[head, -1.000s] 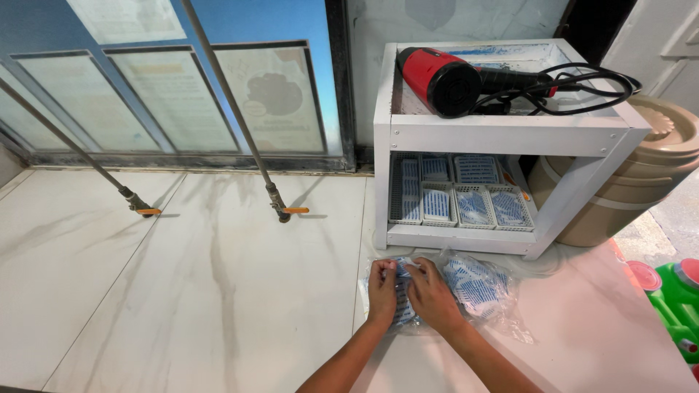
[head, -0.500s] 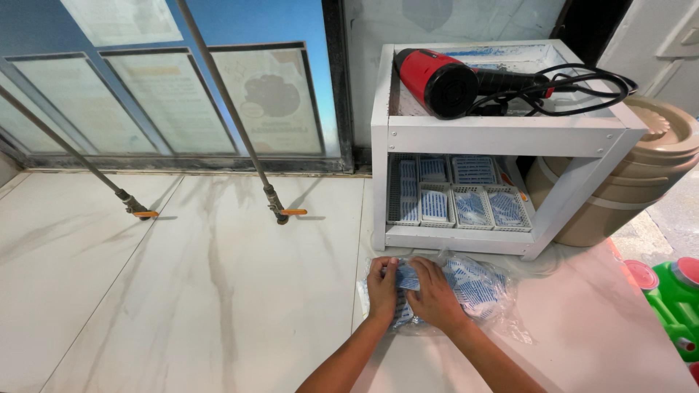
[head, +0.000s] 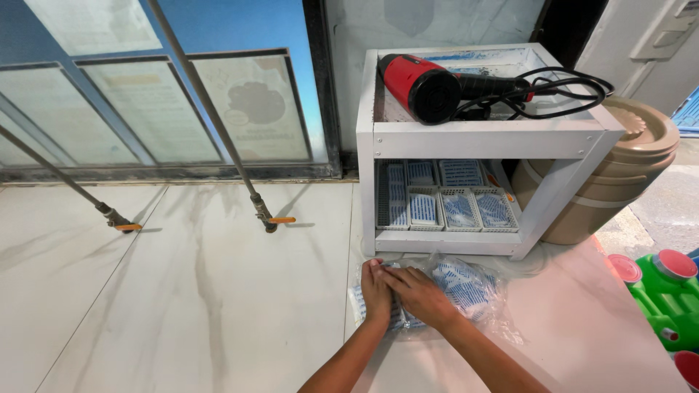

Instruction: The person removes small blue-and-white packets from a plastic bag and places them into a white wire basket inside a small white cabinet. The person handles the packets one at a time, arranging them in rows within the basket.

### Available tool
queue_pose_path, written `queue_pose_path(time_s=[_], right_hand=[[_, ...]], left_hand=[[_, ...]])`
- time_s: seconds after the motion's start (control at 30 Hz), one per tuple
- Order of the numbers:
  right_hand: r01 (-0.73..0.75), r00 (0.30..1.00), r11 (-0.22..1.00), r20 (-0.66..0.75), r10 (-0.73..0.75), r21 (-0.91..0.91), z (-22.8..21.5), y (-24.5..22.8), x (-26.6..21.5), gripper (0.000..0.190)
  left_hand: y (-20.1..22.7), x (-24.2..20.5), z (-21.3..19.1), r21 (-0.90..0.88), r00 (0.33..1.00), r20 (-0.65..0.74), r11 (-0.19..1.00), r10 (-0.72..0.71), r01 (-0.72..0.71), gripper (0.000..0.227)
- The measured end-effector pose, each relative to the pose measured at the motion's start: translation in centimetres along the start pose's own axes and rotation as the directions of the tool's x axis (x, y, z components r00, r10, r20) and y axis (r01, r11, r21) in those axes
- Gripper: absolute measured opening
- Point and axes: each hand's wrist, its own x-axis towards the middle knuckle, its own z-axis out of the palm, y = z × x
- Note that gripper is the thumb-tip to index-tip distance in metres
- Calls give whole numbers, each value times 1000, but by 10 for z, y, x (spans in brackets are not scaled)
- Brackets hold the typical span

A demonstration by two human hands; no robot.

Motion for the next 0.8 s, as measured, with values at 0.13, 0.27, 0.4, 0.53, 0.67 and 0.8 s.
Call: queue_pose_path(time_s=[0.13,0.27,0.4,0.53,0.67,0.8], right_hand=[[-243,951,933,-123,282,266,-19,12,11,39],[-516,664,758,-374,648,398,-65,81,21,37],[-662,504,715,-572,647,225,-85,174,12,39],[-679,568,728,-564,599,90,-58,245,-2,43],[-729,625,685,-401,670,8,-47,295,-13,37],[-736,637,676,-369,677,-31,-58,313,-12,32]], left_hand=[[25,9,5,-86,995,-16,992,-96,94,37],[44,11,5,-95,992,30,987,-124,126,30],[43,2,5,-118,988,111,985,-110,123,27],[35,1,5,-107,981,127,982,-144,158,24],[31,3,-1,-100,976,121,977,-178,191,22],[33,7,-4,-71,969,84,969,-232,238,23]])
